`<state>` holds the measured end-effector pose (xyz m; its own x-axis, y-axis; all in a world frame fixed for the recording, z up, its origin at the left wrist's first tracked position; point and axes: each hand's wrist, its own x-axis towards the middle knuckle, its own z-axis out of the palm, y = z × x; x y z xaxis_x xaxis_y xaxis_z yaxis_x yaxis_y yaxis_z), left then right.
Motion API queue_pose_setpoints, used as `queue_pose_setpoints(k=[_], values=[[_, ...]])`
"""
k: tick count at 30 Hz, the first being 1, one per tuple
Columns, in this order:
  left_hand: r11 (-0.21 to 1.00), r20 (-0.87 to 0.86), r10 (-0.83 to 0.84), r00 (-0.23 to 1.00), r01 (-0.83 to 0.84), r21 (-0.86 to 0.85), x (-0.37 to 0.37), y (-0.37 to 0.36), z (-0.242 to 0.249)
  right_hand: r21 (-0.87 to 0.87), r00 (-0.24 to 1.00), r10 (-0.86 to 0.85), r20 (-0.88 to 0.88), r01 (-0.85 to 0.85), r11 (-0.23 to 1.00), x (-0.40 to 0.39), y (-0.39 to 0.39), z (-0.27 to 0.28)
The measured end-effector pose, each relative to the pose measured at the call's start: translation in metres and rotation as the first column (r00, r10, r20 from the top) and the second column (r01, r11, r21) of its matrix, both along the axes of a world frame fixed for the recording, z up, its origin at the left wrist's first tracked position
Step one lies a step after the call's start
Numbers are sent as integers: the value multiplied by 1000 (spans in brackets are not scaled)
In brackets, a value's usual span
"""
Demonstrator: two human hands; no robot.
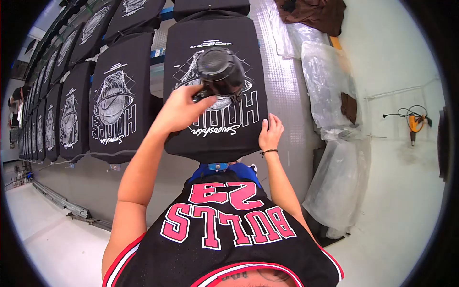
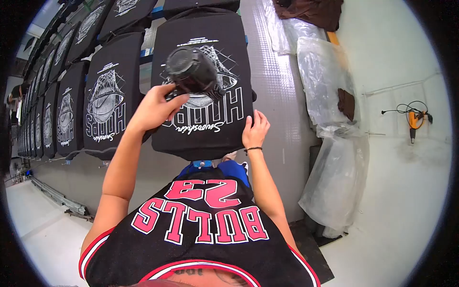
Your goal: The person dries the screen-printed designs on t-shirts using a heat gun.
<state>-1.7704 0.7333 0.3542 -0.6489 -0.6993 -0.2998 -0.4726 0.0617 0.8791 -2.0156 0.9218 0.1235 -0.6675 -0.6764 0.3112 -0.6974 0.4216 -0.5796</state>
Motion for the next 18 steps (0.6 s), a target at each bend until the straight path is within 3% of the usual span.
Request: queue_pose_setpoints(k=[4,6,10,14,18], values=[[1000,-13,9,1000,-9,25,-45,4,-5,-17,999,34,-32,-34,999,0,6,6],[994,-14,106,994,-106,10,-46,3,-9,-23,998,63,-13,-63,998,-5,5,6],[959,-34,283,958,-283,17,-1,1,-4,-60,989,140,42,-137,989,-13,0,6],[868,82,493,866,-482,-123,41,-6,0,-12,975,191,118,-190,982,-25,-17,4],[862,72,502,862,-493,-117,42,-20,-6,-20,964,202,173,-202,979,-28,-41,-3]])
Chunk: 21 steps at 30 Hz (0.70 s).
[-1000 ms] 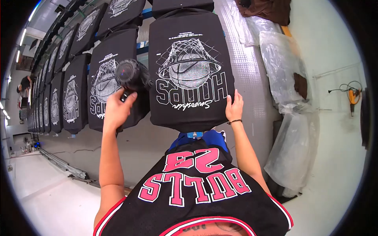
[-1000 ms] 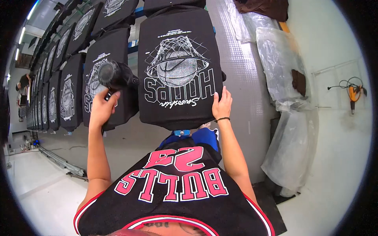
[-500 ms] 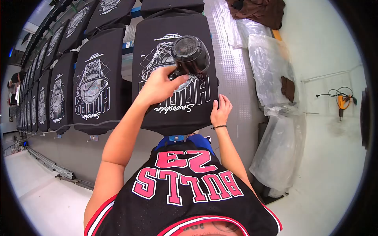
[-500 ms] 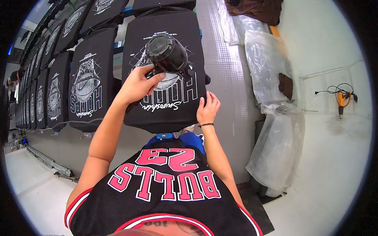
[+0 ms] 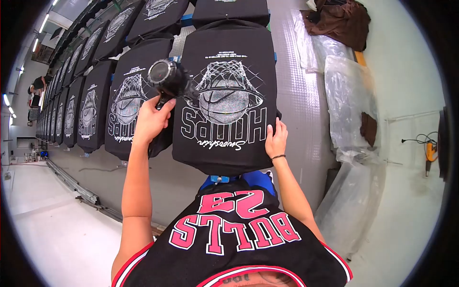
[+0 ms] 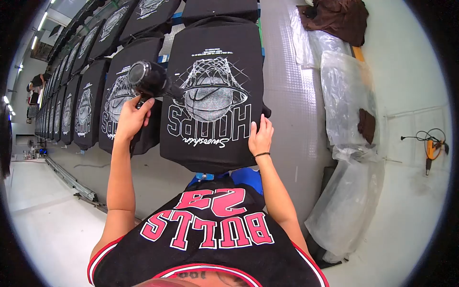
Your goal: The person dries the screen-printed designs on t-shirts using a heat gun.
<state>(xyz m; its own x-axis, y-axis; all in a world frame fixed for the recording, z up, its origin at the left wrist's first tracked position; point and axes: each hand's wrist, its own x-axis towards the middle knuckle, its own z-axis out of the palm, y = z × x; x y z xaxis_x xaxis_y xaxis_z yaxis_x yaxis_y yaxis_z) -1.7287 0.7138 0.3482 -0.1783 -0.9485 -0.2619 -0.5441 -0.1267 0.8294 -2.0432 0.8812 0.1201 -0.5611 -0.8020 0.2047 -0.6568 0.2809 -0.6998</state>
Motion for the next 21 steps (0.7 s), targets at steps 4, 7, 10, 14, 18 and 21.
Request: queue_pose_setpoints(k=[4,7,10,14,18,21], values=[[988,-159,-124,980,136,69,-39,-5,1,36,999,-29,21,28,999,-6,-15,3],[969,-217,-228,949,243,48,-70,-16,-5,75,999,-51,14,50,996,-7,-21,4],[971,-196,-223,955,236,45,-84,-31,-11,118,996,-75,45,69,991,-9,-25,7],[988,-152,-131,980,142,63,-47,-44,-12,123,996,-74,54,67,990,-15,-30,0],[998,-56,-47,997,49,38,7,-44,3,107,989,-92,118,79,991,-16,-36,-4],[992,-25,-31,999,34,118,37,-47,0,83,989,-96,116,87,993,-17,-45,-3]])
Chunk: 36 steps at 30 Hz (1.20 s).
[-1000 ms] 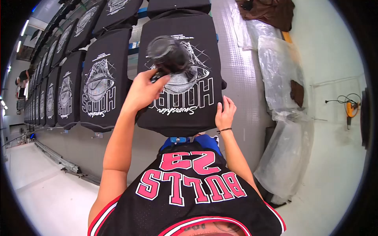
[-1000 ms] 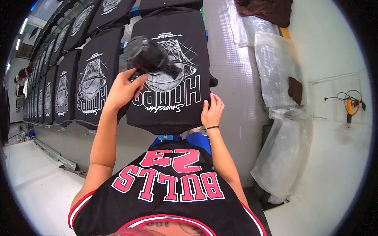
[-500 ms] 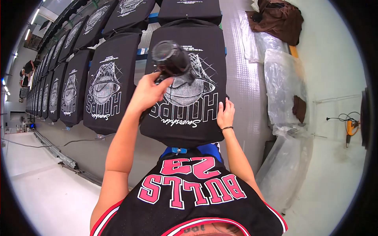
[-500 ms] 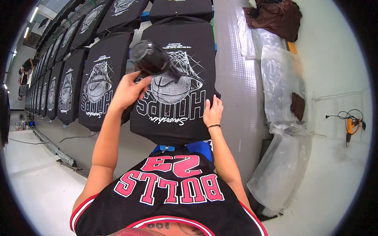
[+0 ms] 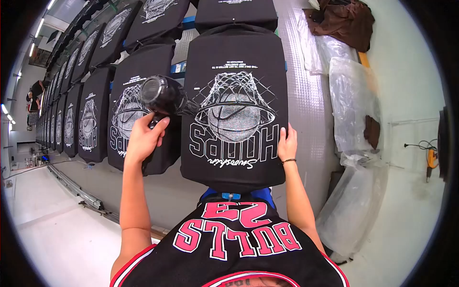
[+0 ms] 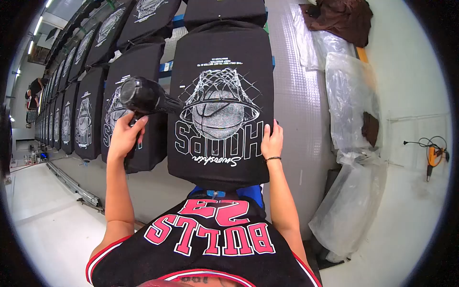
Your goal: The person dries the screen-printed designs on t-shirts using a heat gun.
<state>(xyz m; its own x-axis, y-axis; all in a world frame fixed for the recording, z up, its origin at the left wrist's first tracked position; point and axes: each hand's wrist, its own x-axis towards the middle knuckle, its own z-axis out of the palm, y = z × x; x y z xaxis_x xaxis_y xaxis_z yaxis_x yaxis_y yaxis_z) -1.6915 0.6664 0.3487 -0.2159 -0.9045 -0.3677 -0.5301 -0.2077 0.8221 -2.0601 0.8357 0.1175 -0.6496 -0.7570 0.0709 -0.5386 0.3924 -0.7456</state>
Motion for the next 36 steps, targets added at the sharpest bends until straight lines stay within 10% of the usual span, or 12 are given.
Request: queue_pose_setpoints(k=[17,30,36], values=[[969,-99,-240,966,233,-78,-113,-106,-6,-200,998,-55,23,59,978,-1,-21,9],[857,-41,-515,856,515,3,-158,-7,10,-248,979,-180,-100,151,957,2,-15,9],[945,-15,-328,945,328,10,-92,19,20,-208,1000,-25,-18,21,978,-1,0,9]])
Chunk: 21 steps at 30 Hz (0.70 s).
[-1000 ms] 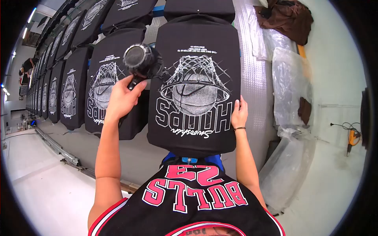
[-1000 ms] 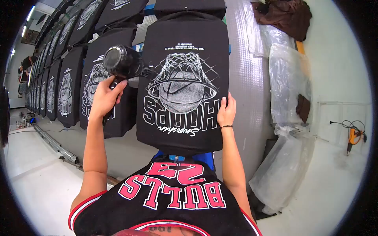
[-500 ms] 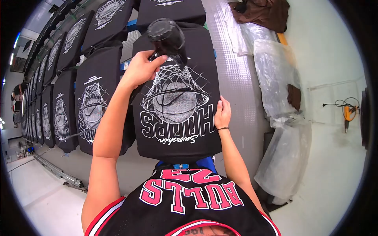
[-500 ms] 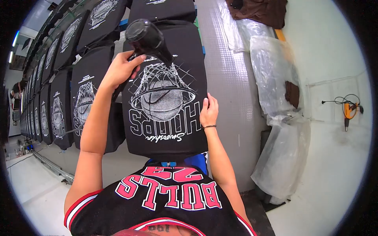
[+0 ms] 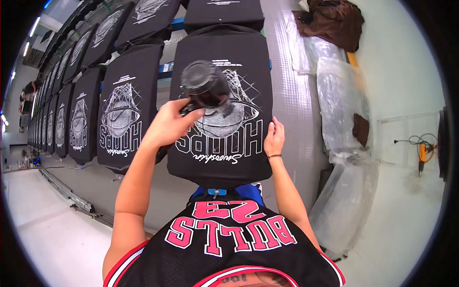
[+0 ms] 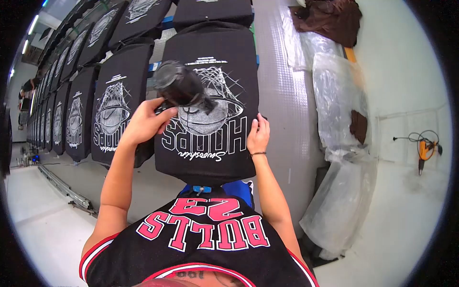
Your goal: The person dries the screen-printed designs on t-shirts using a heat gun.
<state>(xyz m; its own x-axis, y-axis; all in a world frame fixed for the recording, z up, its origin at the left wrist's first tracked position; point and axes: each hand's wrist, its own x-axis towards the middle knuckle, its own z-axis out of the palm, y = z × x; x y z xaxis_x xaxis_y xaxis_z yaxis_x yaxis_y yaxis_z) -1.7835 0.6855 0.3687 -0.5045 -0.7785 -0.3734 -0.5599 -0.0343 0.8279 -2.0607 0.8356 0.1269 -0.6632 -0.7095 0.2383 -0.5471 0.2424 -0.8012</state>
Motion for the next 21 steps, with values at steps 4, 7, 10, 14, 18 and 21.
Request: queue_pose_setpoints(k=[4,7,10,14,18,21], values=[[977,-31,213,977,-212,30,60,-2,-5,14,998,37,59,-38,999,-1,10,-6],[939,125,325,938,-303,-164,78,-5,-11,4,996,44,80,-44,999,-1,10,-13],[952,80,303,950,-297,-75,88,-22,-12,35,993,31,116,-35,999,0,9,-12],[961,-8,251,968,-250,-116,75,-57,-20,60,1000,21,16,-22,998,3,14,-12],[939,43,221,974,-200,-281,41,-87,-22,86,999,29,17,-30,996,9,24,-3],[994,-125,74,989,-83,-69,16,-108,-27,79,999,21,45,-24,997,13,32,-1]])
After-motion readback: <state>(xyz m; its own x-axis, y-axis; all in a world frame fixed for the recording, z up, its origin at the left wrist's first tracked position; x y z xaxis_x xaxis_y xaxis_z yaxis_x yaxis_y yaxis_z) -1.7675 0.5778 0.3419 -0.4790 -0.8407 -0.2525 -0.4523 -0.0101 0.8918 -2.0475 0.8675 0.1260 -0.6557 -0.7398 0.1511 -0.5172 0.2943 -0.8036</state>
